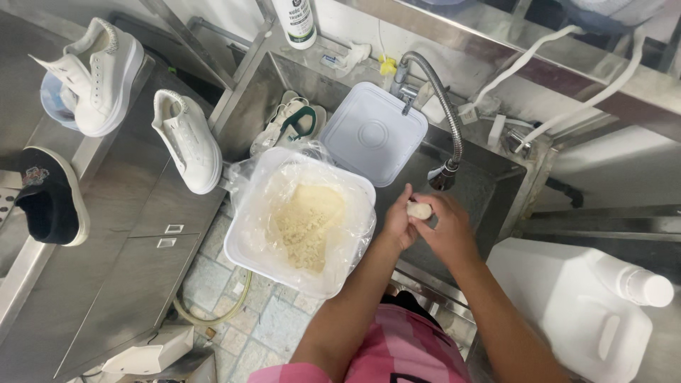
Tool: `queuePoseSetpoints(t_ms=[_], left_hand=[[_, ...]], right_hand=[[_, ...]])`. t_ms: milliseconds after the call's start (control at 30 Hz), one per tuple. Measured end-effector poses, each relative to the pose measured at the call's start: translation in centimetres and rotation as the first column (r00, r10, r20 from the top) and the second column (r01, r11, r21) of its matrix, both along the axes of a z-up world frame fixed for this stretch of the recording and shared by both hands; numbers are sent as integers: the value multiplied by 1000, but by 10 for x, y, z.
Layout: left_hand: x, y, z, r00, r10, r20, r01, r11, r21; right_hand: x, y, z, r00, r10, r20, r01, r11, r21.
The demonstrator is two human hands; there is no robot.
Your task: The person unties the laces of a white sneaker and places it in a sink. They then open a container of white powder, scoop some into a small cap, and rinse the cap under running water. The person handles the powder and cap repeatedly, rinsing the cap multiple times before closing the container.
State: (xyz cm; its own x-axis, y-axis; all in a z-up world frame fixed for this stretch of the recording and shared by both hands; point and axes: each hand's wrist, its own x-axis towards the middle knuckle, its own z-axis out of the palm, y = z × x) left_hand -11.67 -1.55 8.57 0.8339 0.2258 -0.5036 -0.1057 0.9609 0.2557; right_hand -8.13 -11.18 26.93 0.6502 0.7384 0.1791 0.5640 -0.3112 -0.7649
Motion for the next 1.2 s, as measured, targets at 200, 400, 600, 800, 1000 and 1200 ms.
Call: queuePoseSetpoints(t_ms=[200,400,600,800,1000,1200], left_hand=[[6,-3,-17,999,5,36,-4,1000,-26],[10,-2,12,994,-1,110,4,1000,-26],[8,2,41,998,4,63,1,998,-69],[7,4,28,984,12,175,16,988,-155],[9,3,25,995,8,100,0,997,-78],[10,7,-20,997,72,-23,-74,994,-74]], right_hand=[[0,-1,-10,965,-86,248,79,996,37],[6,-7,-8,995,-90,51,86,994,67],[8,-6,3,999,-53,0,53,997,52],[2,-7,8,989,-112,-100,126,981,148],[3,-17,-14,948,-166,-272,260,898,356],[-1,-48,-55,691,-246,-679,592,732,338]])
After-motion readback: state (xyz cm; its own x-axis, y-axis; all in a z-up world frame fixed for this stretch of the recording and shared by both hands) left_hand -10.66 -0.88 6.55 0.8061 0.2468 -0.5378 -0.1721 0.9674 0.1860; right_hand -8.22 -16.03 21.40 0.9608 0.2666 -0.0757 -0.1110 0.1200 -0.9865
